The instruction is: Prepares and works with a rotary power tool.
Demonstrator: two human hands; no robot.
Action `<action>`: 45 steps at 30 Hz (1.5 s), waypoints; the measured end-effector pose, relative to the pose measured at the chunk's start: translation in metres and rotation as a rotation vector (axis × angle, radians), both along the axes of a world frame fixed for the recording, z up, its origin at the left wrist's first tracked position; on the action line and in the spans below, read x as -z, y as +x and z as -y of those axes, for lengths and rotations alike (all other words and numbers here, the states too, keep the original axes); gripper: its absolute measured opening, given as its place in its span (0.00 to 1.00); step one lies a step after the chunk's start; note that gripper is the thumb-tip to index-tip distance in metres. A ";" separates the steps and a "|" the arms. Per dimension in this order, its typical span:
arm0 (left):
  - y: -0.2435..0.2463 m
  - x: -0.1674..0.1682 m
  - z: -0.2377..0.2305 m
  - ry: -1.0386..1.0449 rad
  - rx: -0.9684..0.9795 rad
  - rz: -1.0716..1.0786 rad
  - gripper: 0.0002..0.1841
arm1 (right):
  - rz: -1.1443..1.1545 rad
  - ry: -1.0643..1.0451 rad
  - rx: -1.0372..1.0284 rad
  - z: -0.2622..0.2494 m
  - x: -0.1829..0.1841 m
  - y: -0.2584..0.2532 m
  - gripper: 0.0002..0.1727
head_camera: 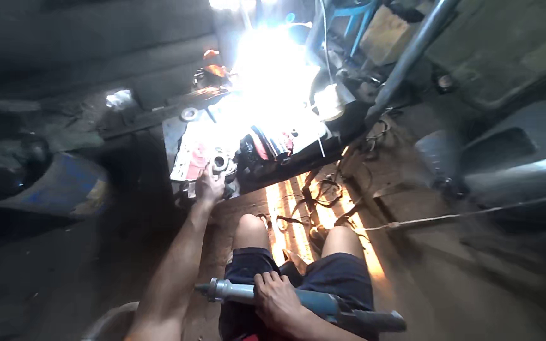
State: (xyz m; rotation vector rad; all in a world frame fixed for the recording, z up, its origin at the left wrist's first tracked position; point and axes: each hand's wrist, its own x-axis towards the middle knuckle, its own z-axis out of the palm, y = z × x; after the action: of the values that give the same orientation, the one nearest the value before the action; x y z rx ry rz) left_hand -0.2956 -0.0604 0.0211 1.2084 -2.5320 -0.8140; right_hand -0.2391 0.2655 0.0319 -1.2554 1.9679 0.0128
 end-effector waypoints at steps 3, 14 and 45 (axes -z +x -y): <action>0.016 0.005 -0.013 0.016 0.060 0.135 0.19 | 0.066 0.005 -0.055 0.007 0.001 -0.013 0.32; -0.039 0.034 0.022 -0.077 0.106 0.518 0.46 | 0.075 -0.138 -0.101 0.011 0.003 0.017 0.27; -0.057 -0.130 0.186 -0.345 0.077 0.242 0.28 | 0.198 -0.148 -0.054 0.010 0.019 -0.017 0.26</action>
State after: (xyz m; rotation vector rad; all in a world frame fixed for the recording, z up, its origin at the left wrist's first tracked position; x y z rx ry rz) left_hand -0.3527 -0.2464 0.1511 1.1580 -2.7729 -0.2354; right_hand -0.2560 0.2560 0.0126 -1.3495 1.7907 -0.2253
